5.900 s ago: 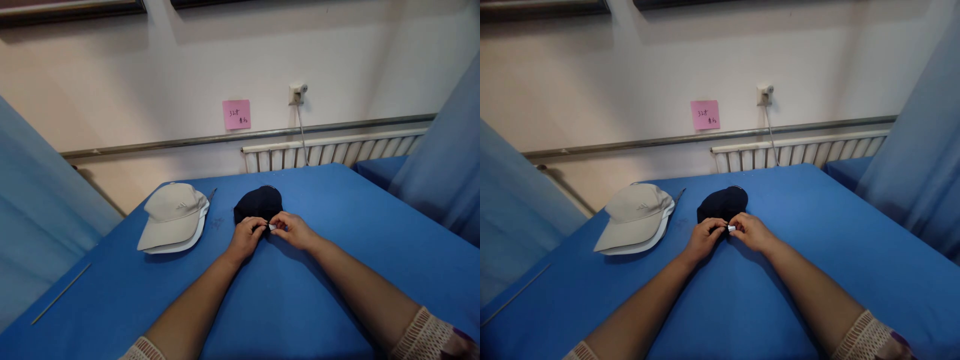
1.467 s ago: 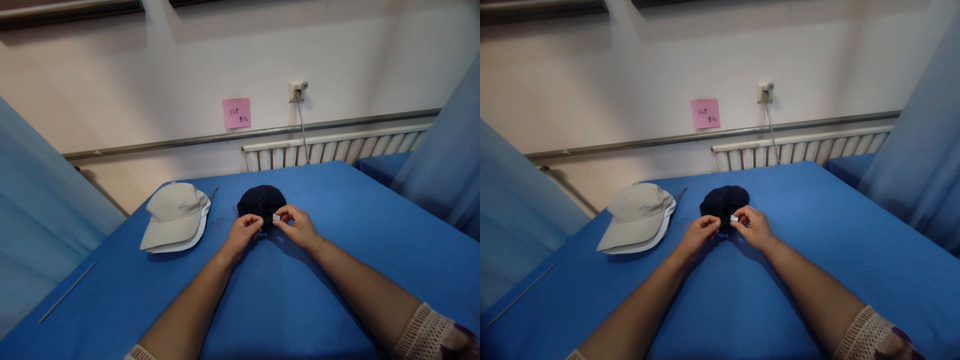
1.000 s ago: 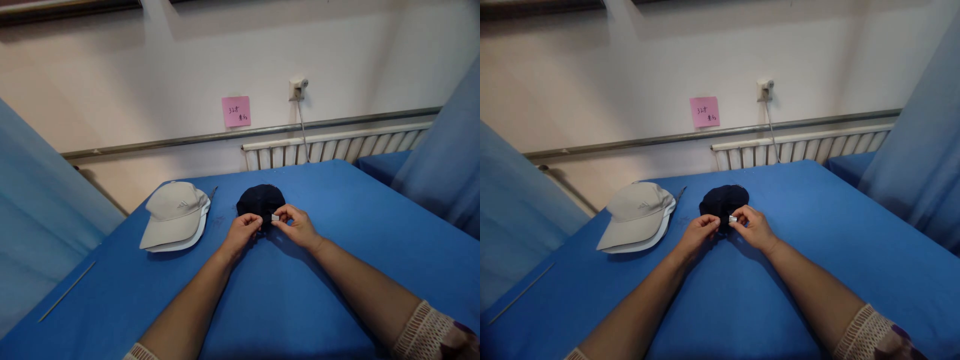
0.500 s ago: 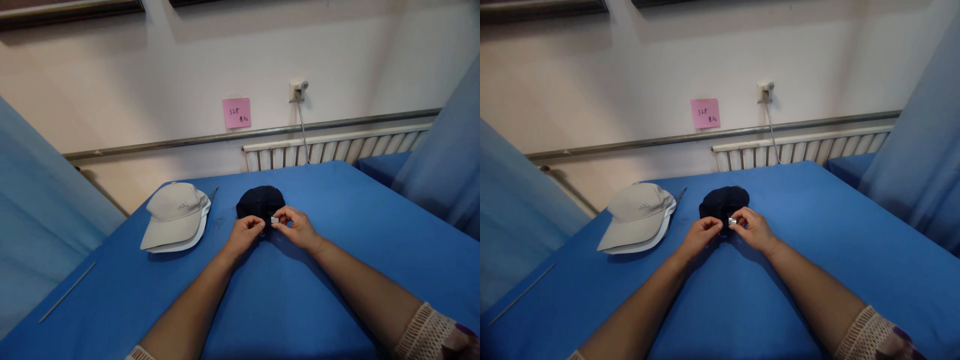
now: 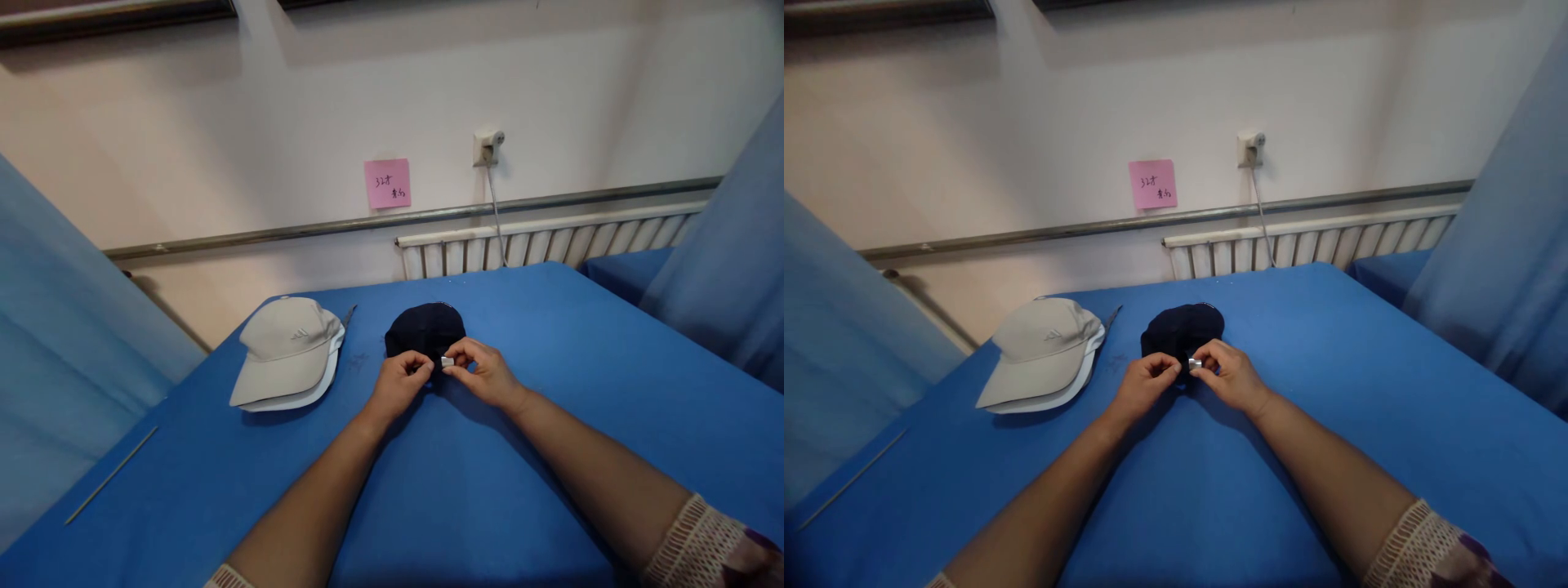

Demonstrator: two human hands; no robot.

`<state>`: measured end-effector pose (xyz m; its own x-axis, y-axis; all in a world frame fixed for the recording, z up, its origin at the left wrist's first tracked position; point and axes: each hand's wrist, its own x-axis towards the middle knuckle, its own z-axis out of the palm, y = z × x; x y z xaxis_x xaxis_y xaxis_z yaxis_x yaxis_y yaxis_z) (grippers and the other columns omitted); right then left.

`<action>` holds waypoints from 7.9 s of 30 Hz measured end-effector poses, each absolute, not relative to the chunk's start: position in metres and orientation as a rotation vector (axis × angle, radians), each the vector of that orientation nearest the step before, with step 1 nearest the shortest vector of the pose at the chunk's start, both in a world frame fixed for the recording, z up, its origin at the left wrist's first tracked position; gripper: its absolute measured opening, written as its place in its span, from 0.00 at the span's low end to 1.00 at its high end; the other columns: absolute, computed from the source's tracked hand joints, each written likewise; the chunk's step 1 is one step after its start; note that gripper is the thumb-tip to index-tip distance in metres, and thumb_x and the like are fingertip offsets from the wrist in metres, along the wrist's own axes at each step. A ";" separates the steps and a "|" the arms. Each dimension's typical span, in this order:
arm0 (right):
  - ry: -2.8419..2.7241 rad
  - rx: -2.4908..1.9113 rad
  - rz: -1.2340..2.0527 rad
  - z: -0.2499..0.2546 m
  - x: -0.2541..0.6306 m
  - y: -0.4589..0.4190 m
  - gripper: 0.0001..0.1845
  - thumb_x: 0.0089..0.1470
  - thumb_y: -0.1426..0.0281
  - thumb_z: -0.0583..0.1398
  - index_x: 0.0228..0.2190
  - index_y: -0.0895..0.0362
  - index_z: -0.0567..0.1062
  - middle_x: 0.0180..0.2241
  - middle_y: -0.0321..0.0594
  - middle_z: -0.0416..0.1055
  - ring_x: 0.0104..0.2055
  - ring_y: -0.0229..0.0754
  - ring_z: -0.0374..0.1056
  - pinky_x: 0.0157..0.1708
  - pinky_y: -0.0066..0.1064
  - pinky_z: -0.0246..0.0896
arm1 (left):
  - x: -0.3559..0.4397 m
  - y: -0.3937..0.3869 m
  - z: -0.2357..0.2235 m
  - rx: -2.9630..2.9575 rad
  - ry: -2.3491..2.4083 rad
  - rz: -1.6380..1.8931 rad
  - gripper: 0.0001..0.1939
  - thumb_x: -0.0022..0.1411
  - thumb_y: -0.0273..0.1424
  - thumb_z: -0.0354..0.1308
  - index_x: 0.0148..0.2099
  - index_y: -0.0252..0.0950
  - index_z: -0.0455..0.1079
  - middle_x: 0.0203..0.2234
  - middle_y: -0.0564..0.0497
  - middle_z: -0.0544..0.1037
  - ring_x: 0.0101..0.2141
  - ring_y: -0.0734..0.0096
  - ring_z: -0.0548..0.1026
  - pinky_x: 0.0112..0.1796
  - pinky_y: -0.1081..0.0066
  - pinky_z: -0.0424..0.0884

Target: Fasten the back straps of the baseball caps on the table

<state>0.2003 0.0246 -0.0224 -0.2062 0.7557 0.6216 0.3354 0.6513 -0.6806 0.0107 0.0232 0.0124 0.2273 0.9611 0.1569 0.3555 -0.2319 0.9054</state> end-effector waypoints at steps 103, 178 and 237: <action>-1.874 -0.906 0.491 -0.021 0.198 0.022 0.04 0.54 0.70 0.62 0.35 0.54 0.73 0.32 0.36 0.71 0.30 0.37 0.67 0.31 0.29 0.64 | 0.007 0.018 0.013 2.216 1.303 0.976 0.07 0.61 0.28 0.53 0.38 0.36 0.73 0.32 0.50 0.78 0.33 0.70 0.74 0.36 0.71 0.68; -1.915 -0.913 0.537 -0.021 0.196 0.021 0.04 0.54 0.70 0.61 0.35 0.54 0.73 0.32 0.37 0.70 0.31 0.37 0.67 0.31 0.29 0.64 | 0.016 0.013 0.015 1.947 1.329 0.987 0.06 0.55 0.33 0.58 0.33 0.35 0.70 0.21 0.56 0.71 0.22 0.77 0.67 0.24 0.76 0.62; -1.459 -1.041 1.002 -0.045 0.185 0.038 0.05 0.49 0.67 0.61 0.30 0.55 0.73 0.25 0.34 0.71 0.25 0.35 0.66 0.27 0.28 0.61 | 0.004 0.026 0.011 2.069 1.239 0.848 0.12 0.55 0.36 0.61 0.41 0.37 0.73 0.31 0.50 0.75 0.30 0.72 0.71 0.32 0.71 0.66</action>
